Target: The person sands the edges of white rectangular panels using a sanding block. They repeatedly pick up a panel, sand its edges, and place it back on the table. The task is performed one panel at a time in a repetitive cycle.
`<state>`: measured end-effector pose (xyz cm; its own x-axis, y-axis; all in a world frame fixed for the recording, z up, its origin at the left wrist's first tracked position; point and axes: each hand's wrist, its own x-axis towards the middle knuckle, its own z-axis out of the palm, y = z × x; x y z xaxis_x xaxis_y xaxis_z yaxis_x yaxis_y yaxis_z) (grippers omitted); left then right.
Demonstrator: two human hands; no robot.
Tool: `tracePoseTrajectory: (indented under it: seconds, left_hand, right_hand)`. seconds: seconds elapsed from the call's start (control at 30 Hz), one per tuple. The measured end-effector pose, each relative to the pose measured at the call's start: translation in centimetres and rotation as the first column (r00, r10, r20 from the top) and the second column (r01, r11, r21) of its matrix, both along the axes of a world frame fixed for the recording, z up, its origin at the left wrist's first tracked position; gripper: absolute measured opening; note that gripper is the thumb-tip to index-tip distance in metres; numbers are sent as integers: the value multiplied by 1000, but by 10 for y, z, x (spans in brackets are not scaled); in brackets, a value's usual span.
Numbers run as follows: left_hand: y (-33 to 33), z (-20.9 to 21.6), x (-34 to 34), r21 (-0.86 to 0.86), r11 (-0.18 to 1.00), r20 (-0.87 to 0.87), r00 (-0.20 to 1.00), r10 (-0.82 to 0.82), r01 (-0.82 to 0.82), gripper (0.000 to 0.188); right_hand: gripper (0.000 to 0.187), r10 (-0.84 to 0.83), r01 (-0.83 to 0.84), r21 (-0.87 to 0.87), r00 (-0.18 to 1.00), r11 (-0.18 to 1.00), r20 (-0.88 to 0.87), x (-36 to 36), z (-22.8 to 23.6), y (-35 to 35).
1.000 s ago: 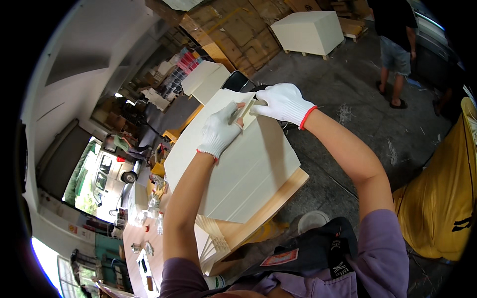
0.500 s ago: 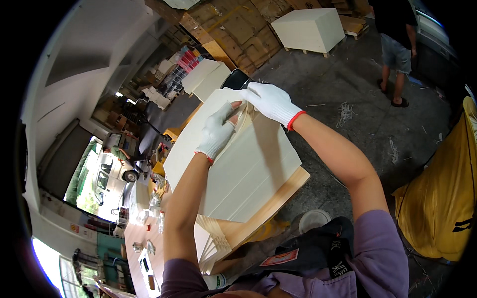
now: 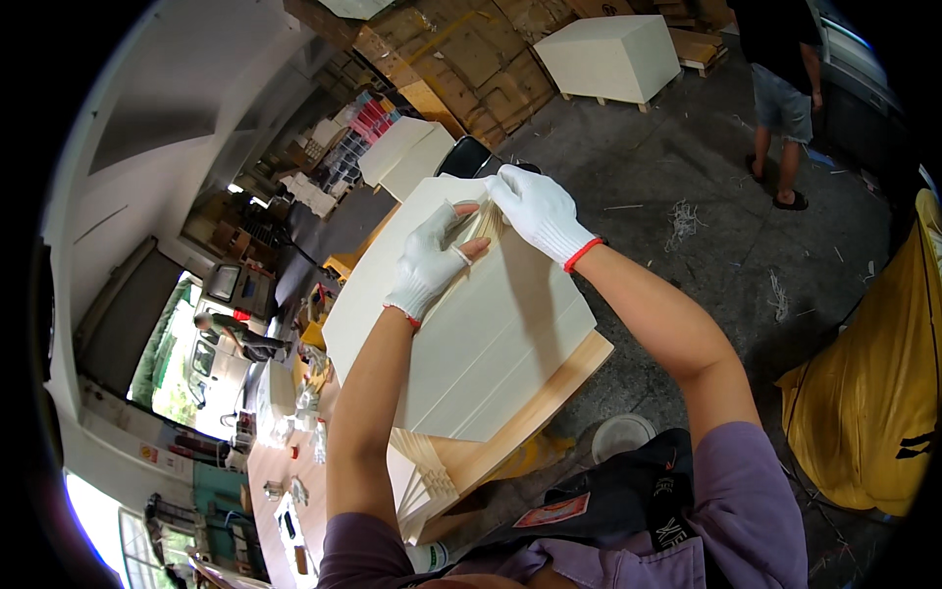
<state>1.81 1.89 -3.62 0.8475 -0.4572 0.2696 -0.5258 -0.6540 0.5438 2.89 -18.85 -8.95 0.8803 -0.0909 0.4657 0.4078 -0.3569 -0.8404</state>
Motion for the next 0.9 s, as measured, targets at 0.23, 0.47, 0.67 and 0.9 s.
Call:
tracePoseTrajectory:
  seconds: [0.23, 0.47, 0.67, 0.9]
  left_hand:
    - [-5, 4, -7, -76, 997, 6, 1000, 17, -17, 44]
    - [-9, 11, -15, 33, 996, -1, 996, 84, -84, 34]
    - [-11, 9, -15, 64, 993, -31, 994, 106, -104, 40]
    - [-12, 13, -17, 74, 991, -102, 988, 120, -113, 37]
  right_hand:
    - [51, -5, 5, 12, 1000, 1000, 1, -2, -1, -1]
    - [55, -18, 18, -37, 1000, 999, 17, -2, 2, -1]
    - [54, -24, 23, -26, 1000, 999, -5, 1, -2, 0]
    - [53, -43, 43, -22, 999, 999, 4, -2, -1, -1]
